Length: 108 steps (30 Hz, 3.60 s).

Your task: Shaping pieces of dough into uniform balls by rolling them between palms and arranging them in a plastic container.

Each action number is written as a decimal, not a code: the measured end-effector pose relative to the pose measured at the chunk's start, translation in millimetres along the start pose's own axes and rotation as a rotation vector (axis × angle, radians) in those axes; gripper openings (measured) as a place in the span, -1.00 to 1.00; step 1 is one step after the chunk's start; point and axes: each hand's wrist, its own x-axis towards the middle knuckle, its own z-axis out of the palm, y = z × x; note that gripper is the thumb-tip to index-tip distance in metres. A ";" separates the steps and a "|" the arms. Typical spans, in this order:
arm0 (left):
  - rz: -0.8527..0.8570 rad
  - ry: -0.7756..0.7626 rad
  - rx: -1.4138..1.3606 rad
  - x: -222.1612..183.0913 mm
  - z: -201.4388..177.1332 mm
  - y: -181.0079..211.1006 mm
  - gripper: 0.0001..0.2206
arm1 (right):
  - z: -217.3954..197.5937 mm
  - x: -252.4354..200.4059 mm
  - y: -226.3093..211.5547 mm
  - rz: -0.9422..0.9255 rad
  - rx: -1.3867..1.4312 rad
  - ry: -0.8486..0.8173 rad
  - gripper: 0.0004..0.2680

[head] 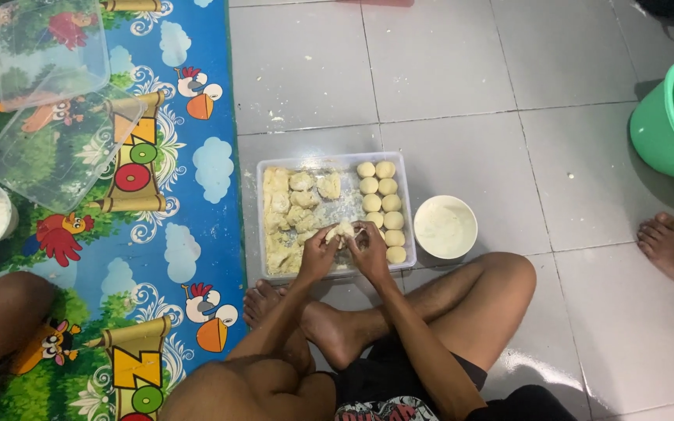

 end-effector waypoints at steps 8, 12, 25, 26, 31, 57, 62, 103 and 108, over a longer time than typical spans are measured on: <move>-0.010 -0.142 -0.041 -17.4 7.7 87.7 -0.52 | 2.7 0.2 16.4 0.206 0.299 -0.039 -0.81; -0.036 -0.054 -0.059 -6.0 1.2 23.1 -0.52 | 0.2 0.6 7.5 0.204 0.316 -0.046 -0.88; 0.015 -0.021 -0.120 -15.6 9.6 79.7 -0.56 | 4.5 0.4 19.0 0.212 0.341 -0.049 -0.72; 0.014 -0.017 -0.140 -16.2 9.6 82.7 -0.54 | 4.6 -0.3 14.3 0.198 0.364 -0.050 -0.71; -0.037 0.016 -0.152 -3.7 12.8 57.5 -0.61 | 0.5 3.4 24.9 0.139 0.307 -0.092 -0.76; 0.220 -0.123 -0.383 17.0 -6.0 270.5 -0.66 | -92.6 75.0 -168.1 -0.324 0.651 -0.070 -0.71; 0.268 -0.141 -0.454 17.1 -2.9 249.8 -0.62 | -97.2 67.1 -178.5 -0.313 0.487 -0.114 -0.70; 0.044 0.136 0.095 -24.6 16.6 50.7 -0.69 | 1.6 -6.1 25.9 0.034 -0.013 0.050 -0.74; -0.014 0.175 0.028 -10.7 8.8 25.9 -0.59 | -7.4 -11.4 9.6 -0.141 -0.072 -0.051 -0.65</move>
